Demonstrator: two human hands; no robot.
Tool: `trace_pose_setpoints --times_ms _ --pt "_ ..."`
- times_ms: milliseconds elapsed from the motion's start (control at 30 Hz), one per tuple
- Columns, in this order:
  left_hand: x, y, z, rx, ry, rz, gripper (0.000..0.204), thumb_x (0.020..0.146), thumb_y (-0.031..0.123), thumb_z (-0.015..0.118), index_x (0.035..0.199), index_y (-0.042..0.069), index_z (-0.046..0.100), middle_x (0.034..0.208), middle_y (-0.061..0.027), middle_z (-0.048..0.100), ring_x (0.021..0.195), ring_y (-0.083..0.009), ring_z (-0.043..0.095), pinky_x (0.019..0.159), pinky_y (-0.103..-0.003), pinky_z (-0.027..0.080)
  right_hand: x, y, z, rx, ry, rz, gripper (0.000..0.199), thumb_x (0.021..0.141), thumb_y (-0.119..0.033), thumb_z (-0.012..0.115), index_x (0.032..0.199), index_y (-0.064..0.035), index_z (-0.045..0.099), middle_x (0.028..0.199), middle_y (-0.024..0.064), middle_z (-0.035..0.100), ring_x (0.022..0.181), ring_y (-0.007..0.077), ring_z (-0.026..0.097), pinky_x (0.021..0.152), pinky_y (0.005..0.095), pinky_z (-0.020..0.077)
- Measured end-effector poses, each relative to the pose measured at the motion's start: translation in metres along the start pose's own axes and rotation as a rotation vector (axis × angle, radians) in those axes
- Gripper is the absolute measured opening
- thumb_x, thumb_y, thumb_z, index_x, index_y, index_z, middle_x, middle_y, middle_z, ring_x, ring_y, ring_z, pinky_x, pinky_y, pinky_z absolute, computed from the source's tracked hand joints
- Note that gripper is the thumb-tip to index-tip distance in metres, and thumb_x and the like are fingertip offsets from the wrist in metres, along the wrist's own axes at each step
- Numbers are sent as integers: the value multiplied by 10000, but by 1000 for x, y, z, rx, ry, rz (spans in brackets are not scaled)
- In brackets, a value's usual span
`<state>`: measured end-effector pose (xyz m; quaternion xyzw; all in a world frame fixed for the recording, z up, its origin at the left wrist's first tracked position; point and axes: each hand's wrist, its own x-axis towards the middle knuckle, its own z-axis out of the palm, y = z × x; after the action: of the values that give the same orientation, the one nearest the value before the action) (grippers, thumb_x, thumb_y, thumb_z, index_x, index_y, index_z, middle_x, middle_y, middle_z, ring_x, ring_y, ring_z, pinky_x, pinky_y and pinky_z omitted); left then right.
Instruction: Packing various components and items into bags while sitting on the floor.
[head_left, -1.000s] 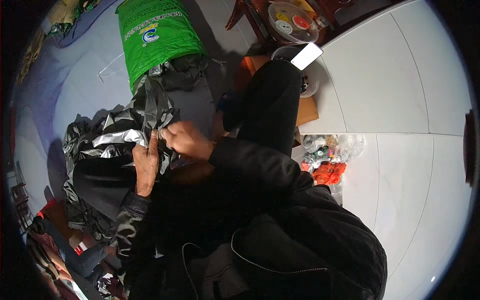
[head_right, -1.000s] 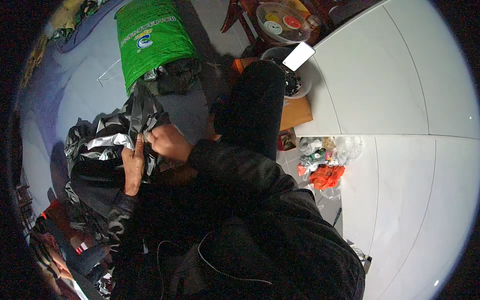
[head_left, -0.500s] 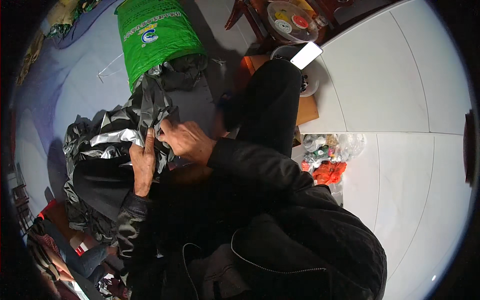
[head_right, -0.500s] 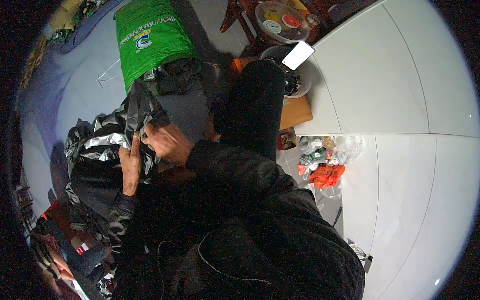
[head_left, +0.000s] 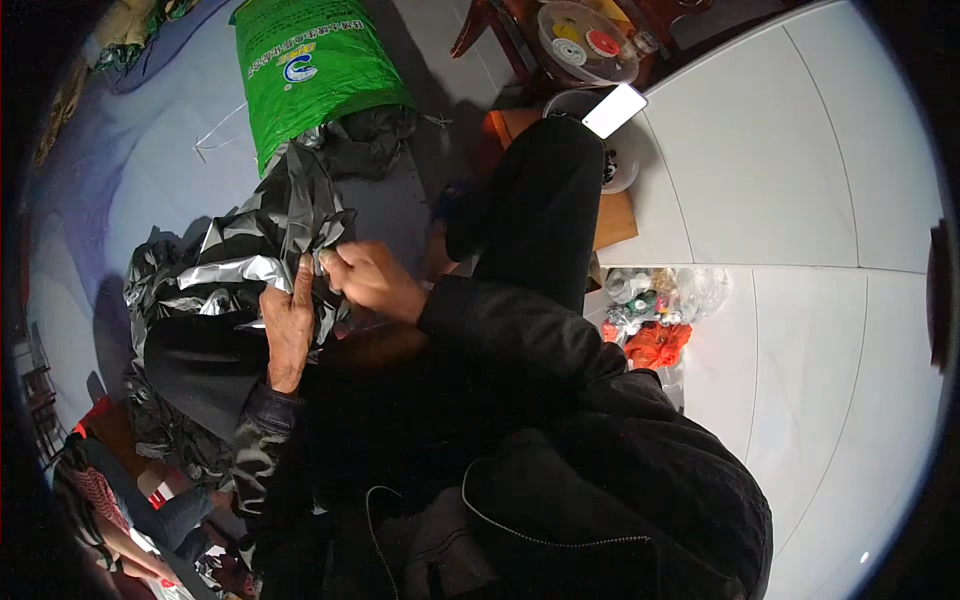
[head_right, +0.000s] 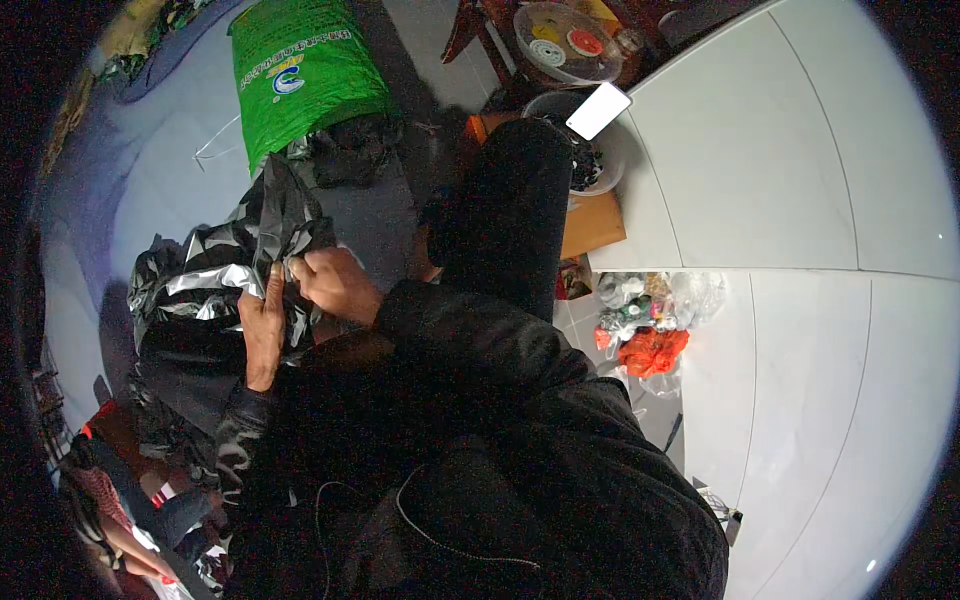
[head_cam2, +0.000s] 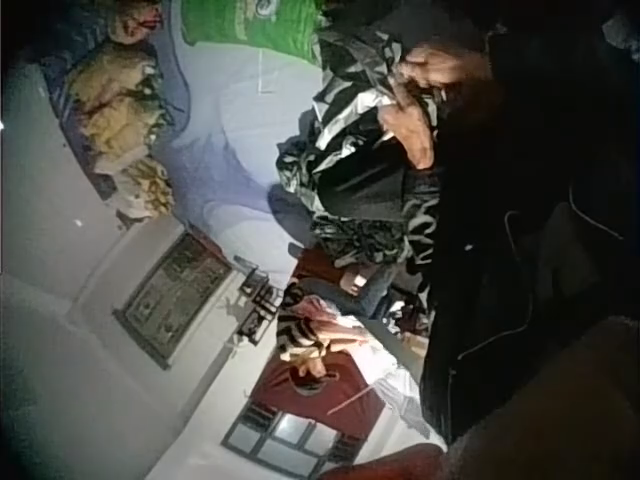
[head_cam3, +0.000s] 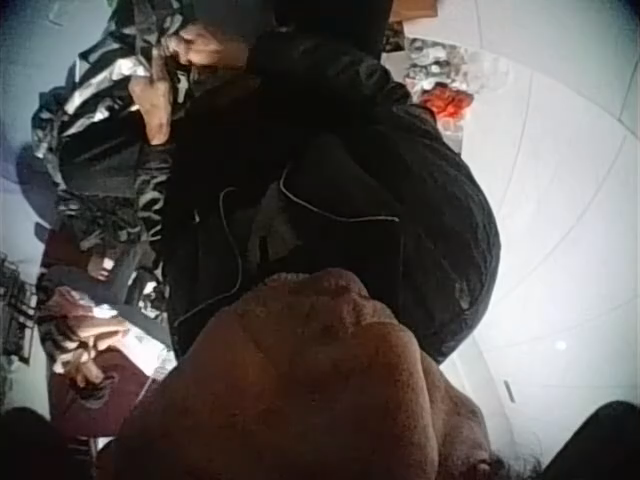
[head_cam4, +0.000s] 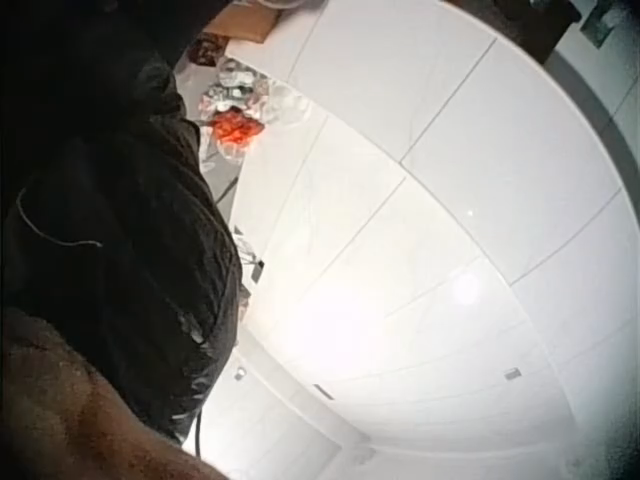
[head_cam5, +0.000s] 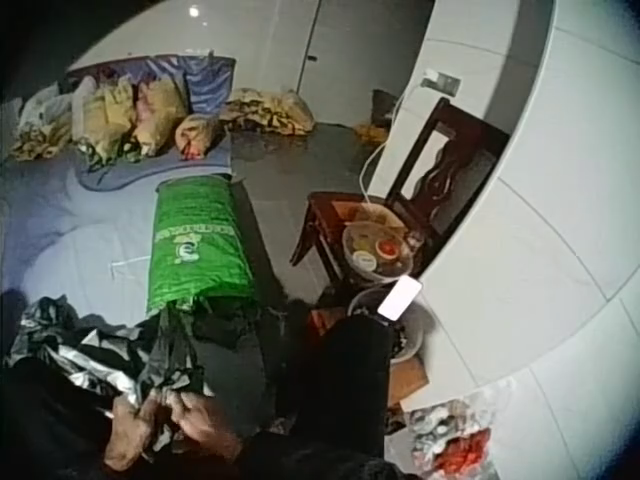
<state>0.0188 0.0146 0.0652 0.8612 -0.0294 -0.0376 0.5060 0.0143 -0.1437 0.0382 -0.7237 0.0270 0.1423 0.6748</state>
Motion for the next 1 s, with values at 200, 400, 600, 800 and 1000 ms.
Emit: trace_pose_setpoints --times_ms 200,400,600,800,1000 --pt "2 6 -2 31 -19 -45 365 993 279 567 865 -63 588 602 -67 456 593 -128 391 514 -348 336 -7 -14 -11 -559 73 -474 208 910 -217 563 849 -19 570 737 209 596 643 411 595 582 489 463" --pt "1 2 -3 84 -42 -46 392 994 299 564 843 -63 581 589 -59 437 588 -118 375 502 -349 322 -6 -17 -10 -364 -29 -215 201 911 -208 558 872 -11 554 729 201 596 660 392 612 580 487 460" --pt "4 1 0 53 -31 -45 402 993 304 563 839 -66 590 588 -77 460 582 -139 380 516 -360 343 -8 -14 -7 -131 -38 -184 220 910 -204 560 863 10 541 688 206 593 637 381 614 564 469 465" --pt "4 1 -1 43 -2 -24 403 986 310 573 867 -74 606 613 -125 527 604 -167 416 558 -389 383 -5 -8 -12 -654 81 -499 239 910 -215 562 814 4 560 669 203 586 623 378 606 558 450 465" --pt "2 2 1 72 -23 -13 409 981 316 582 867 -77 601 624 -133 527 615 -169 420 565 -388 387 0 -4 -8 269 -203 285 228 911 -203 550 855 18 544 680 207 573 692 397 615 613 492 457"
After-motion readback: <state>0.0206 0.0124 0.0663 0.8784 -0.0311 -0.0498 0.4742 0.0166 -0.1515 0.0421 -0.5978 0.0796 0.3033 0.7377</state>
